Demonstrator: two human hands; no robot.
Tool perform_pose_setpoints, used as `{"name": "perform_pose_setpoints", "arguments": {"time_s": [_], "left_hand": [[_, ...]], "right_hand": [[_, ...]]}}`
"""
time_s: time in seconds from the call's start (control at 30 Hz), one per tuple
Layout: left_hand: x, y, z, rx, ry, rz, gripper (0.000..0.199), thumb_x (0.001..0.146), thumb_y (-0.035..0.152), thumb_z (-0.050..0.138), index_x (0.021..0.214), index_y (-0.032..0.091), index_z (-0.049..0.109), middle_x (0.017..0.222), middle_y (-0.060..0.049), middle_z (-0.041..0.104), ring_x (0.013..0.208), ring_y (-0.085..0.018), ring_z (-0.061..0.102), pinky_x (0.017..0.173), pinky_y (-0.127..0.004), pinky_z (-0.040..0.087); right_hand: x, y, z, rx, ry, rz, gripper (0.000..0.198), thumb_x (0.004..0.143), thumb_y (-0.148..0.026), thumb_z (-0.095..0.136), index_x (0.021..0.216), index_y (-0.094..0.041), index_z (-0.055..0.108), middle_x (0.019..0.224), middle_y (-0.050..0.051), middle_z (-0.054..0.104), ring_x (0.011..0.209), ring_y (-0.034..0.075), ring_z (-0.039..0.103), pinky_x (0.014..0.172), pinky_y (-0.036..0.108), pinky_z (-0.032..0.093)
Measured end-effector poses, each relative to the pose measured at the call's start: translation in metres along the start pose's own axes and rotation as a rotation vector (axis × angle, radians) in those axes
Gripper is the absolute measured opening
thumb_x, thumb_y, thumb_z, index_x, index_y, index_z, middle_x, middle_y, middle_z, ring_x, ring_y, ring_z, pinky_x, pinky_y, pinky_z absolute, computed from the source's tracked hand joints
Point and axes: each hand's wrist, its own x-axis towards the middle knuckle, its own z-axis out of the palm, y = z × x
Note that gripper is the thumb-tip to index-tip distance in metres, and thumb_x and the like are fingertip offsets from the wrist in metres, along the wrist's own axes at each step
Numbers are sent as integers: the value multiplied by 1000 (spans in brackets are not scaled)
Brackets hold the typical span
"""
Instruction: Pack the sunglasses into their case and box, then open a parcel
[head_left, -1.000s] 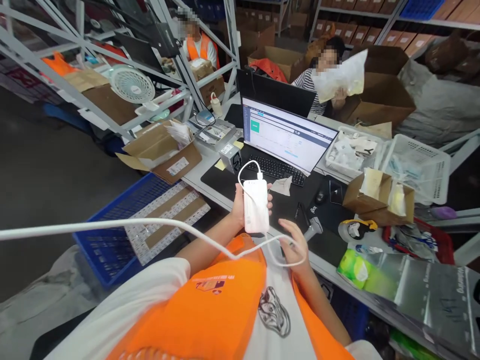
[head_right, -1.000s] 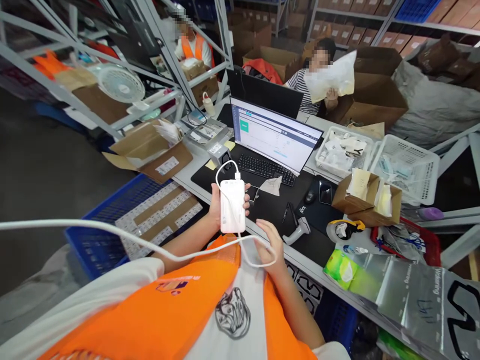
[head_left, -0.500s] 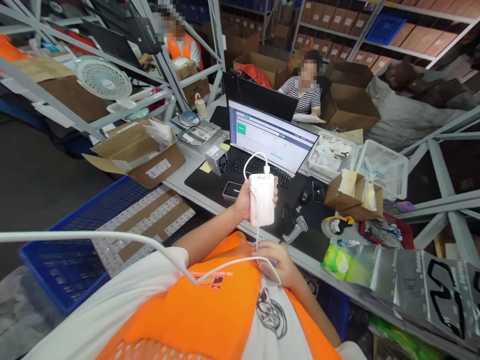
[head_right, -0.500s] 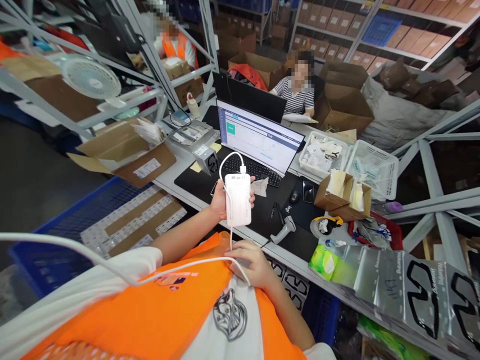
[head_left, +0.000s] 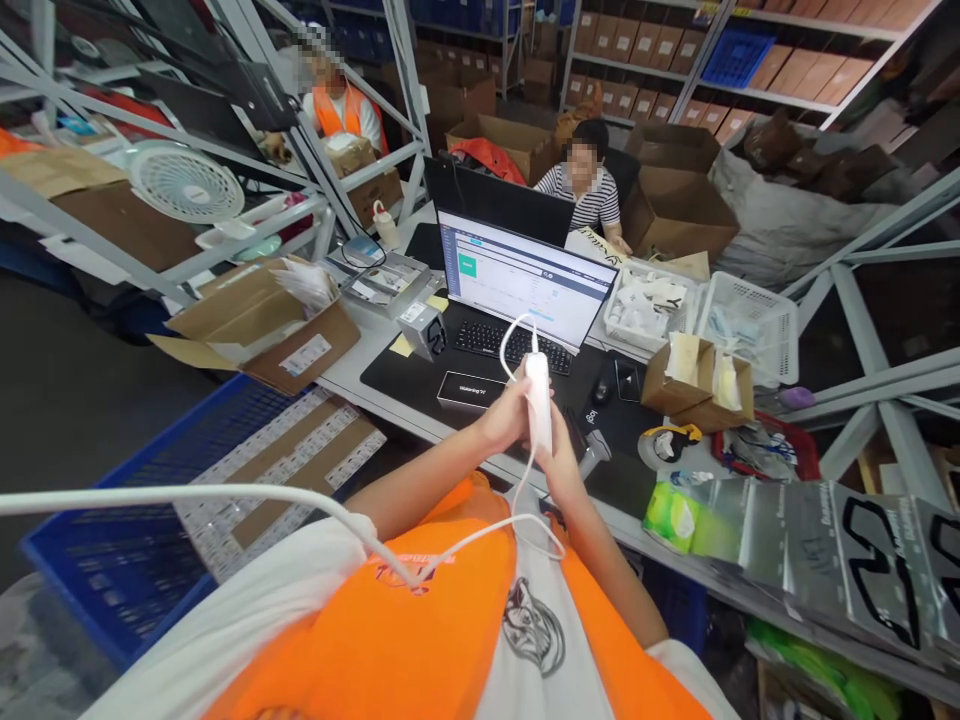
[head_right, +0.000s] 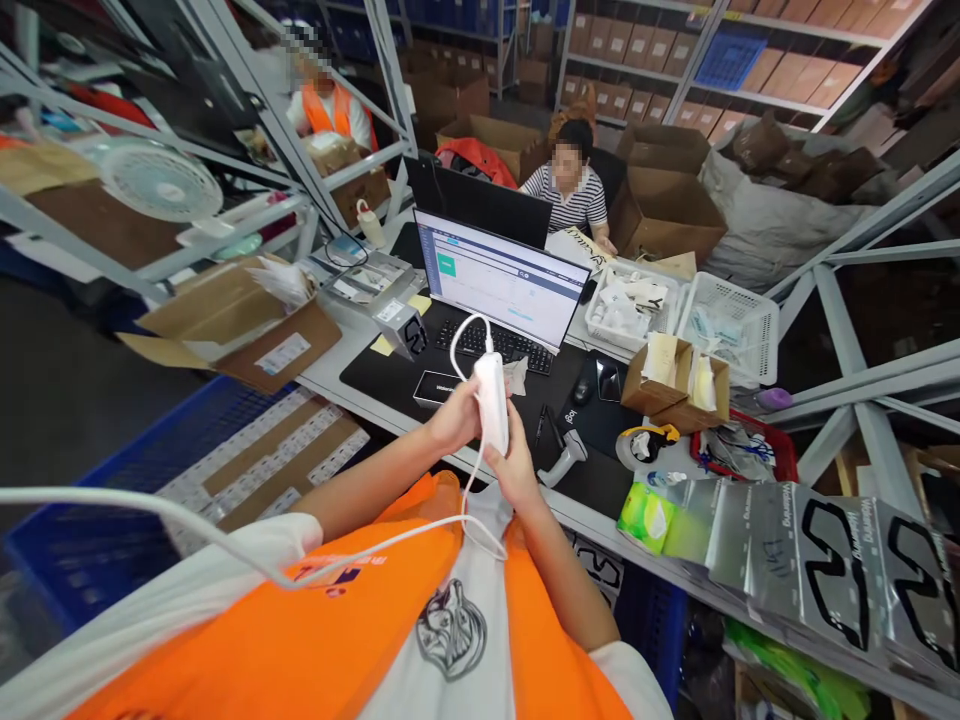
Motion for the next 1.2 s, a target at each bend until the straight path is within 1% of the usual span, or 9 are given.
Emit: {"name": "perform_pose_setpoints", "arguments": {"time_s": [0.07,0.13,0.27,0.37,0.5,0.57,0.67,0.93,1.2], "left_hand": [[-2,-3,2,159,-31,20,86,81,55,80,155,25,48,92,-6,70,67,-19,61,60,-28,43],[-8,1,0,223,-111,80,89,83,55,81,159,28,43,105,-9,71,82,-22,66,70,-30,47],[-26,13,-26,132,-158,102,67,94,65,65,147,25,60,133,-14,65,121,-31,61,95,-37,48],[-42,6,-60,113,-41,42,60,97,64,60,139,22,66,130,-14,67,118,-30,63,96,-37,47],[-58,-26,-104,114,168,-90,61,93,67,64,132,20,69,122,-13,70,112,-28,65,89,-34,47],[-60,-41,-116,132,205,-170,61,89,66,68,130,20,69,120,-13,71,110,-28,66,87,-34,46],[-53,-51,-114,205,152,-216,61,87,63,73,129,19,70,121,-13,71,111,-29,67,87,-34,46],[-21,-46,-71,306,-31,-228,63,79,62,83,124,17,73,117,-15,72,107,-29,68,88,-35,46],[-32,-57,-80,320,33,-288,66,73,62,87,119,17,74,114,-15,73,103,-29,69,85,-35,46]], "right_hand": [[6,-1,-1,165,-19,69,89,75,-72,80,143,-22,53,121,12,67,98,26,66,79,37,56],[6,-6,-8,393,-85,133,83,75,-80,74,132,-21,61,101,8,68,75,20,62,65,33,51],[-3,-25,-28,734,-313,249,84,81,-88,58,134,-23,62,81,1,62,49,11,39,48,27,36],[-12,-37,-38,793,-364,233,82,83,-86,55,138,-25,60,80,0,61,45,9,30,44,25,29],[-24,-44,-42,764,-298,165,83,82,-86,56,137,-24,60,84,2,63,46,9,33,46,26,29],[-30,-45,-42,754,-267,108,83,81,-86,59,135,-24,61,84,3,64,47,10,37,47,26,30],[-38,-46,-44,742,-209,54,79,80,-86,60,126,-22,63,86,4,64,49,10,40,49,26,31],[-51,-44,-49,779,-141,-8,76,80,-85,62,121,-21,63,88,4,63,53,10,45,51,25,35],[-55,-38,-45,804,-91,15,78,78,-85,64,121,-20,63,89,5,65,55,12,47,52,26,37]]}}
